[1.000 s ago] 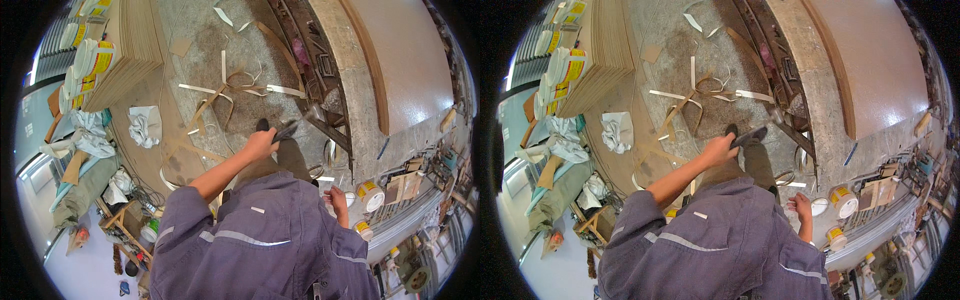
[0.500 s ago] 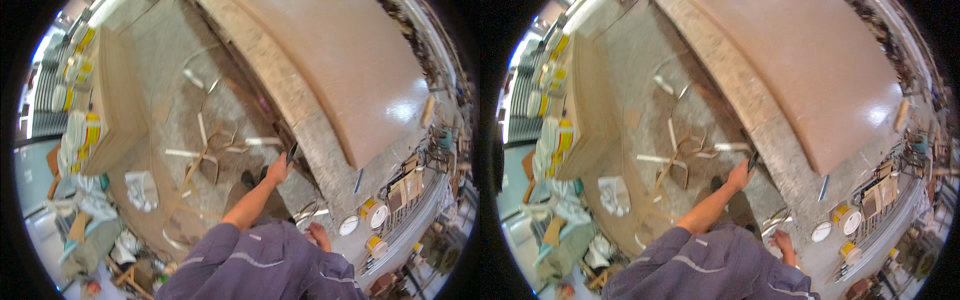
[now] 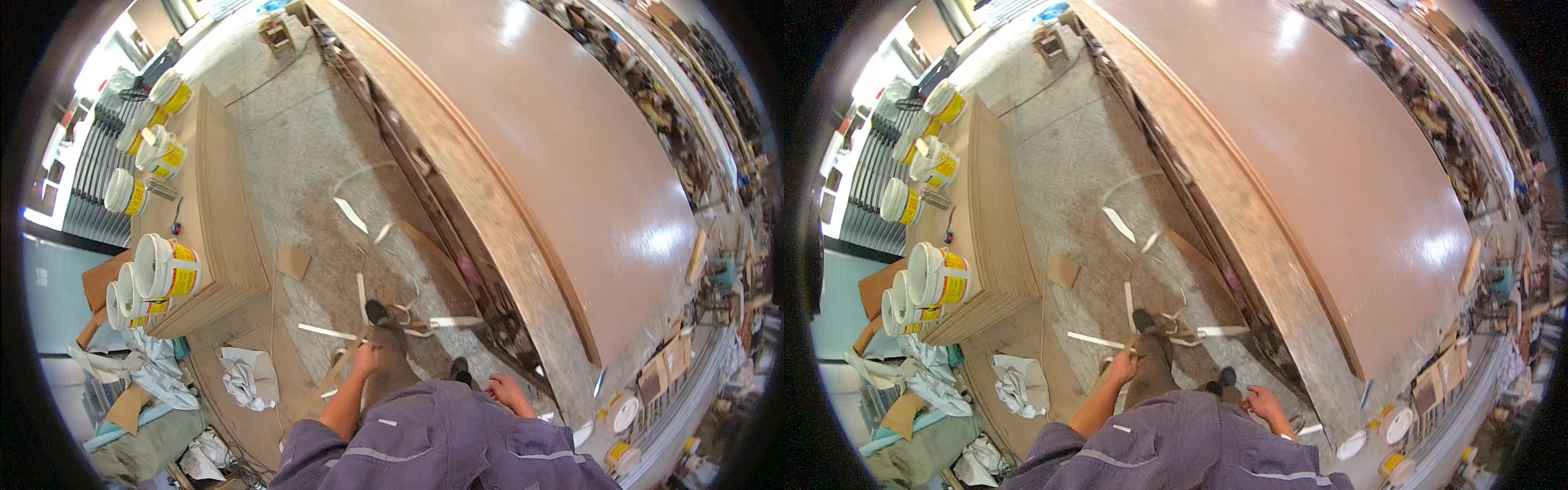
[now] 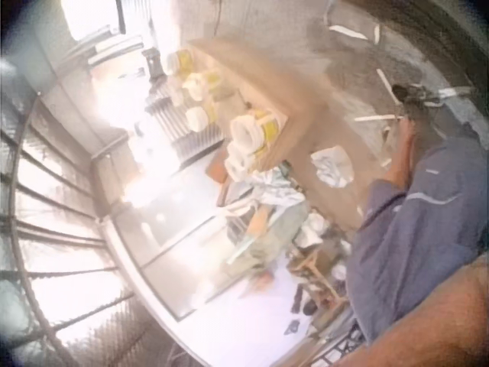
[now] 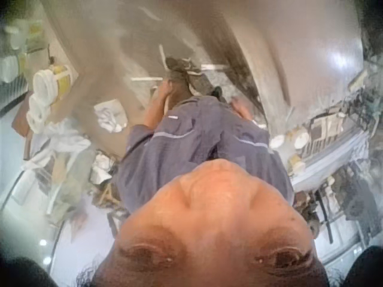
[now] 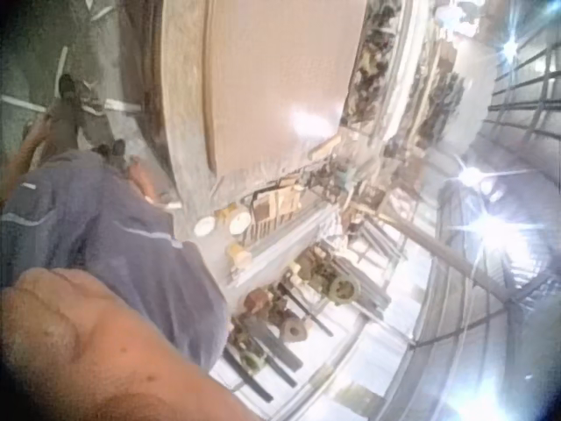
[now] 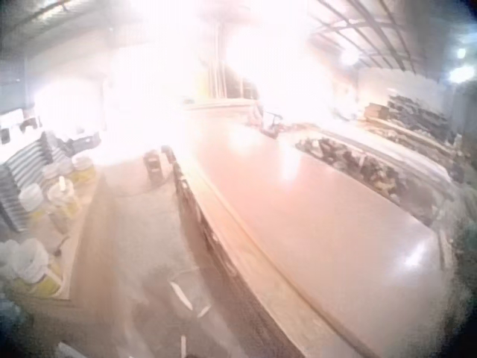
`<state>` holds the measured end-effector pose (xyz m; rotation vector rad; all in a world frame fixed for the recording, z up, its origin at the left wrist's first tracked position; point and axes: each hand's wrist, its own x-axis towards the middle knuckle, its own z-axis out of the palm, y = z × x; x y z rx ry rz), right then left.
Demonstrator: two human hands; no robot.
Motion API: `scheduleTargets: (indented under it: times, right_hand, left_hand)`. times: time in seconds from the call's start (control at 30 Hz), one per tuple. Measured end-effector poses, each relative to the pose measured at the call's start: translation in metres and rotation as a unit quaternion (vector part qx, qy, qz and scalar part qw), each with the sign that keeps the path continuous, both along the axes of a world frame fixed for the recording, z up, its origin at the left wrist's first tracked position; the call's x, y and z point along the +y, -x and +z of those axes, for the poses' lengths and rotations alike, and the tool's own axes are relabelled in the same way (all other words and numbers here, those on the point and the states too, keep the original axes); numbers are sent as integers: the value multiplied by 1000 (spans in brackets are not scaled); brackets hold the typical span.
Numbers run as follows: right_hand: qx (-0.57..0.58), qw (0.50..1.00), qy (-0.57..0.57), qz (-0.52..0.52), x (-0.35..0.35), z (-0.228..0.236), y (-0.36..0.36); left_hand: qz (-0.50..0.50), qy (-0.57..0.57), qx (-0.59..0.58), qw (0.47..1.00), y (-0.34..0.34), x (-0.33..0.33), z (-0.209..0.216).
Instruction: The person applies glue to a large wooden board using a roller, then places a textured mat on top and smooths it with a wooden block. The task involves coordinated hand movements to ensure even coverage and adhesion.
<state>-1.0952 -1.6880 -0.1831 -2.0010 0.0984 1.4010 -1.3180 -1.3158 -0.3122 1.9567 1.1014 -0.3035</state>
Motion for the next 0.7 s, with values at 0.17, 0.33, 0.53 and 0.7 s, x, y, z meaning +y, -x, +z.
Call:
scheduleTargets:
  times: [0.17,0.33,0.53,0.7]
  right_hand:
    - [-3,996,-90,-13,174,11,-55]
    - [-40,993,-115,6,303,-12,-119]
    - [-6,999,30,45,389,-39,-179]
    - [7,991,63,119,476,-60,-222]
  left_hand:
    - [86,-17,42,995,35,133,21]
    - [153,-66,5,986,35,235,49]
    - [234,-80,-43,968,19,333,45]
    - [256,-58,20,965,-2,409,62]
